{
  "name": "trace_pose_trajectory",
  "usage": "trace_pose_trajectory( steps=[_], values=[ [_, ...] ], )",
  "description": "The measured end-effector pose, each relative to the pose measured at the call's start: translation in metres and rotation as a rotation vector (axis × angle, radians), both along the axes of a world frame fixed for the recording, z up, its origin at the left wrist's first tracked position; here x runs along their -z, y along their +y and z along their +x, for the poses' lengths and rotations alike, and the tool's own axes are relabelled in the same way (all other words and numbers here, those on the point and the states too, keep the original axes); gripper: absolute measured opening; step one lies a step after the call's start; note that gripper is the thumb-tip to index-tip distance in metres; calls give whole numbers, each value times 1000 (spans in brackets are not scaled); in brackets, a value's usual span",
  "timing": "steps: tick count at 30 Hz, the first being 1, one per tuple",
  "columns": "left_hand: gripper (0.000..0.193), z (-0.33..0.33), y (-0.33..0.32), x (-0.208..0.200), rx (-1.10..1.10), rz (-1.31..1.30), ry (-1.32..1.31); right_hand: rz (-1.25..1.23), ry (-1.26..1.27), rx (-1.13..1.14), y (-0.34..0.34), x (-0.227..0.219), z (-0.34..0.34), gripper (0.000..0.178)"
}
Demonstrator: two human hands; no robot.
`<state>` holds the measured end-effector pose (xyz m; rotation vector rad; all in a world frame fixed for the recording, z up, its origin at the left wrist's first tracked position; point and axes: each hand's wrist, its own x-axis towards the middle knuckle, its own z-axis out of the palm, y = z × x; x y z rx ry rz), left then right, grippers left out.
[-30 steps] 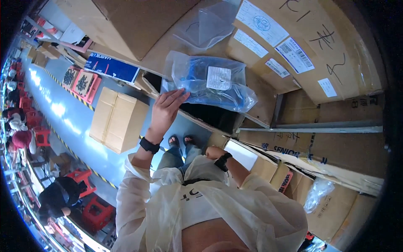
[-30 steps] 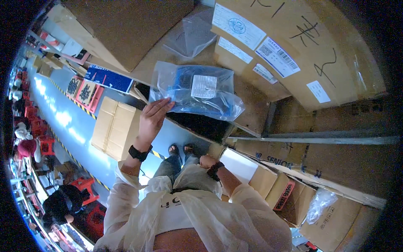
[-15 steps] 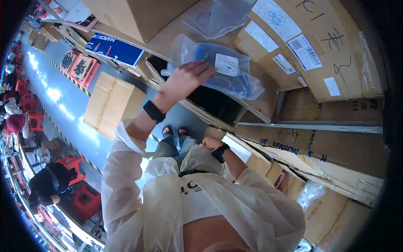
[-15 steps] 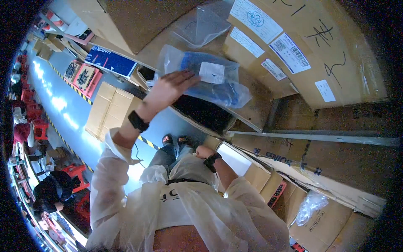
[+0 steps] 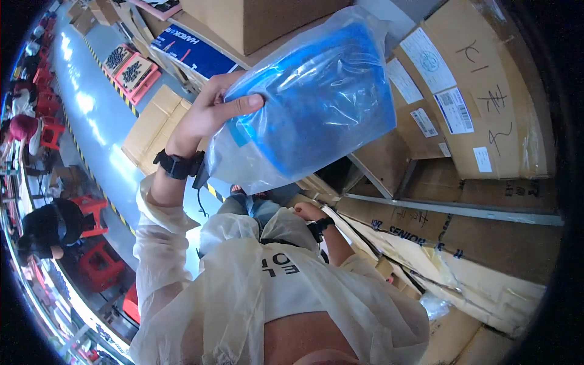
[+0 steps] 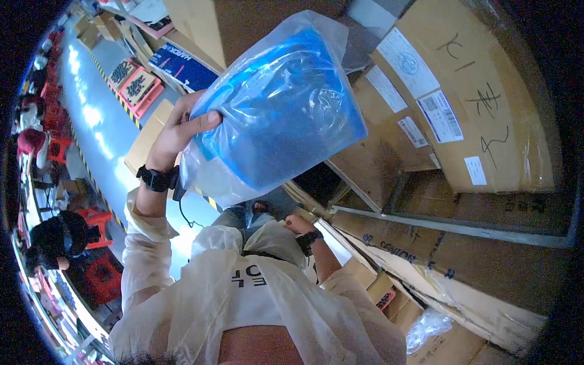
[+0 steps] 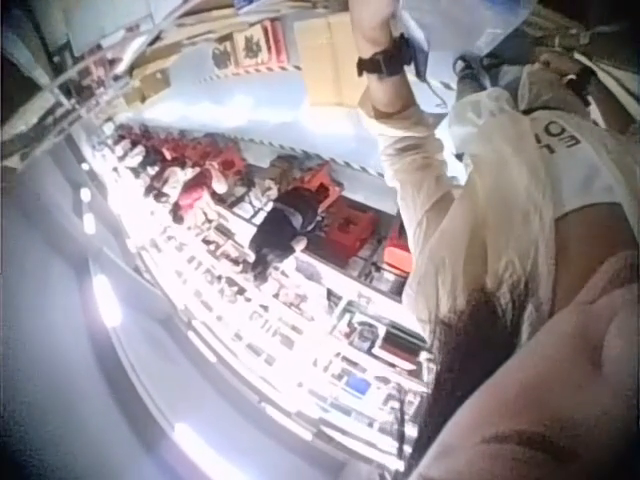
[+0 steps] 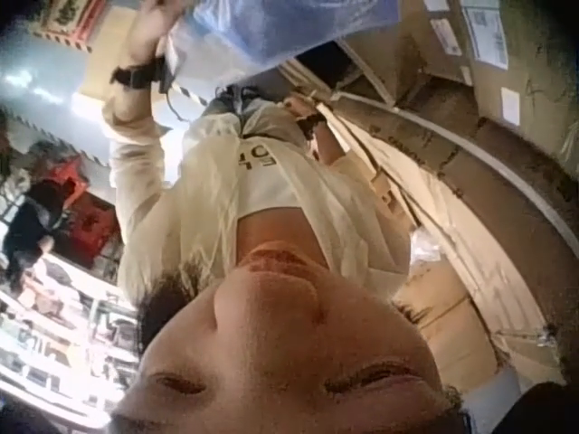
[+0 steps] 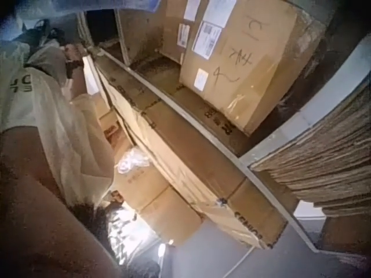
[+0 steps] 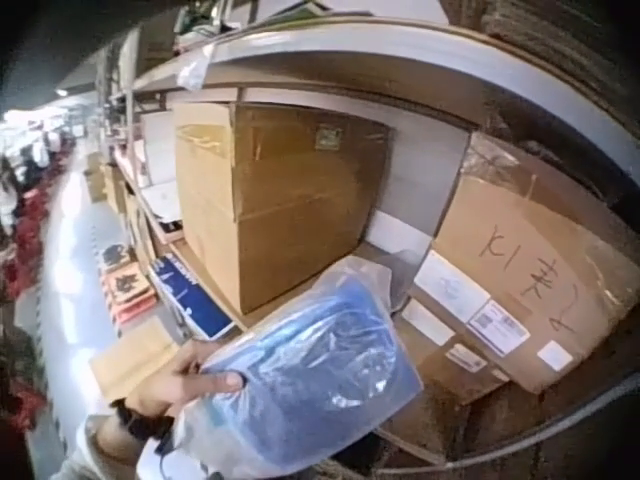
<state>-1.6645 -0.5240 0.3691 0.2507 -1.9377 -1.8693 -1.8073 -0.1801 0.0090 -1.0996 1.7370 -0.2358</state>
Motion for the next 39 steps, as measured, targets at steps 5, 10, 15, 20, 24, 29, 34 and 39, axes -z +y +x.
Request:
trace_pose_trajectory(
  steps=[5, 10, 15, 20, 24, 29, 34, 39],
  values=[
    [31, 17, 13, -7, -97, -58, 23, 1, -28, -47, -11, 9, -5, 26],
    [30, 29, 16, -3, -117, -87, -25, -15, -101, -66, -13, 31, -10, 25],
    [29, 38, 21, 2, -139, -1, -2, -39, -89, -111, -15, 36, -14, 27],
    [42, 46, 25, 10, -189, 100, 5, -19, -73, -166, -30, 19, -10, 24],
    [43, 54, 23, 15, -207, 106, 3, -12, -87, -173, -35, 21, -10, 23],
    [42, 101, 32, 20, -335, 236, 20, 46, -22, -369, -67, 18, 4, 19],
    [37, 154, 66, 34, -713, 405, 216, 51, -230, -525, -73, 26, 1, 32],
    [37, 228, 110, 26, -974, 580, 461, 155, -89, -628, -107, 52, 4, 32]
  ],
)
